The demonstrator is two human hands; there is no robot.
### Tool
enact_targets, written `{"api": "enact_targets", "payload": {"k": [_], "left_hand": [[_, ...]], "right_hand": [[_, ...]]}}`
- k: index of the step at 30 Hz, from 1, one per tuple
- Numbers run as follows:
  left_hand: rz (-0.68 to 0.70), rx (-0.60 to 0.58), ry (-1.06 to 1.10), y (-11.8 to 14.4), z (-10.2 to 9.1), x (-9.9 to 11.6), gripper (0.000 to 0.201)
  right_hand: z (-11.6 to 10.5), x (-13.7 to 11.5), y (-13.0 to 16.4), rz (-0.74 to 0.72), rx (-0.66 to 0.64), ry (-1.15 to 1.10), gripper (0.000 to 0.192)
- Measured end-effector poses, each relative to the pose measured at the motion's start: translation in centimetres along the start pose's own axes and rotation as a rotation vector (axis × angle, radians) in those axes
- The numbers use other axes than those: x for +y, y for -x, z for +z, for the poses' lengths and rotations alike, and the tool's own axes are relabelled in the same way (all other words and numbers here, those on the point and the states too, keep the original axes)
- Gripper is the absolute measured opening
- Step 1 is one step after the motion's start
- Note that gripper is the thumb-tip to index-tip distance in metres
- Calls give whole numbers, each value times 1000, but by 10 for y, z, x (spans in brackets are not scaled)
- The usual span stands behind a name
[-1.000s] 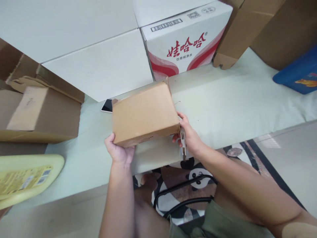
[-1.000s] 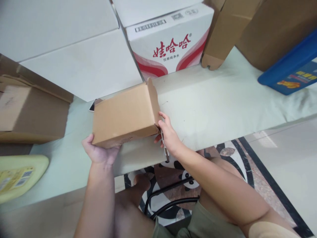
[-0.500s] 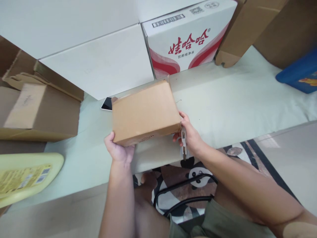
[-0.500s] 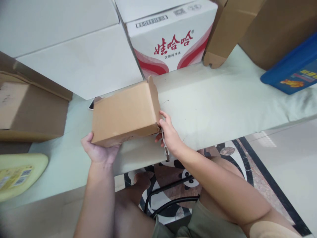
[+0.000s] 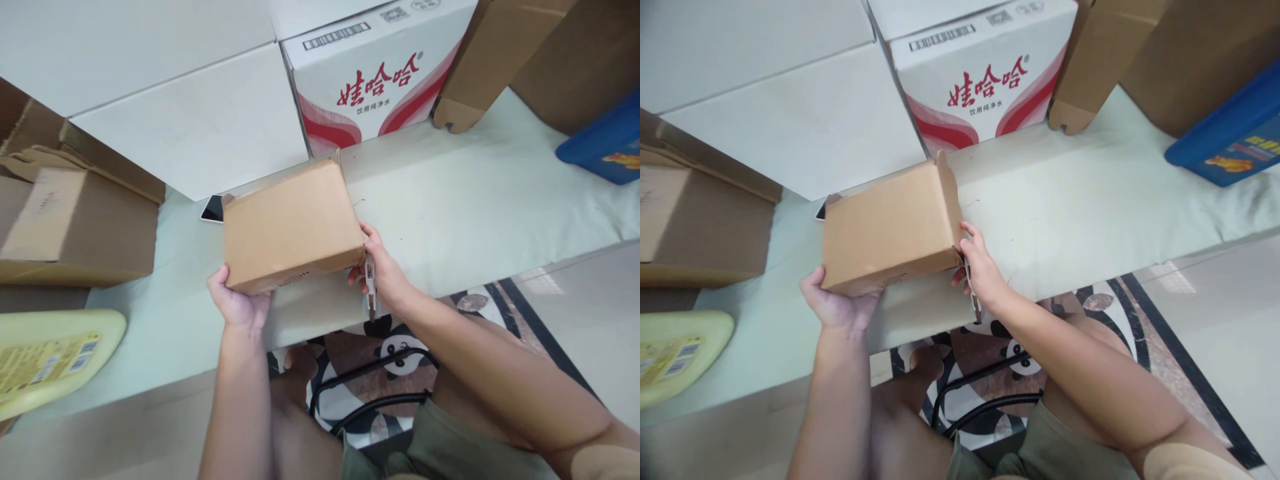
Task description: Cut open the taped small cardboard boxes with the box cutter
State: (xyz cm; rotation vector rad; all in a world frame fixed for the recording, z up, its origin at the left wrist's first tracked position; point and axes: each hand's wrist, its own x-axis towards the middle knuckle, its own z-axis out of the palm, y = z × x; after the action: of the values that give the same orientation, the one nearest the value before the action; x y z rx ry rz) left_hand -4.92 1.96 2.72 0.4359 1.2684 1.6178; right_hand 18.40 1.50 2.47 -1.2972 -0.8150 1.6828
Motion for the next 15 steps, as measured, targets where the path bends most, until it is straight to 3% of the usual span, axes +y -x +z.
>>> {"api": "enact_targets", "payload": {"k": [15], "left_hand": [[-4, 13, -13, 1, 3, 2, 48]], "right_hand": [[1, 0, 0, 1, 13, -12, 75]]}}
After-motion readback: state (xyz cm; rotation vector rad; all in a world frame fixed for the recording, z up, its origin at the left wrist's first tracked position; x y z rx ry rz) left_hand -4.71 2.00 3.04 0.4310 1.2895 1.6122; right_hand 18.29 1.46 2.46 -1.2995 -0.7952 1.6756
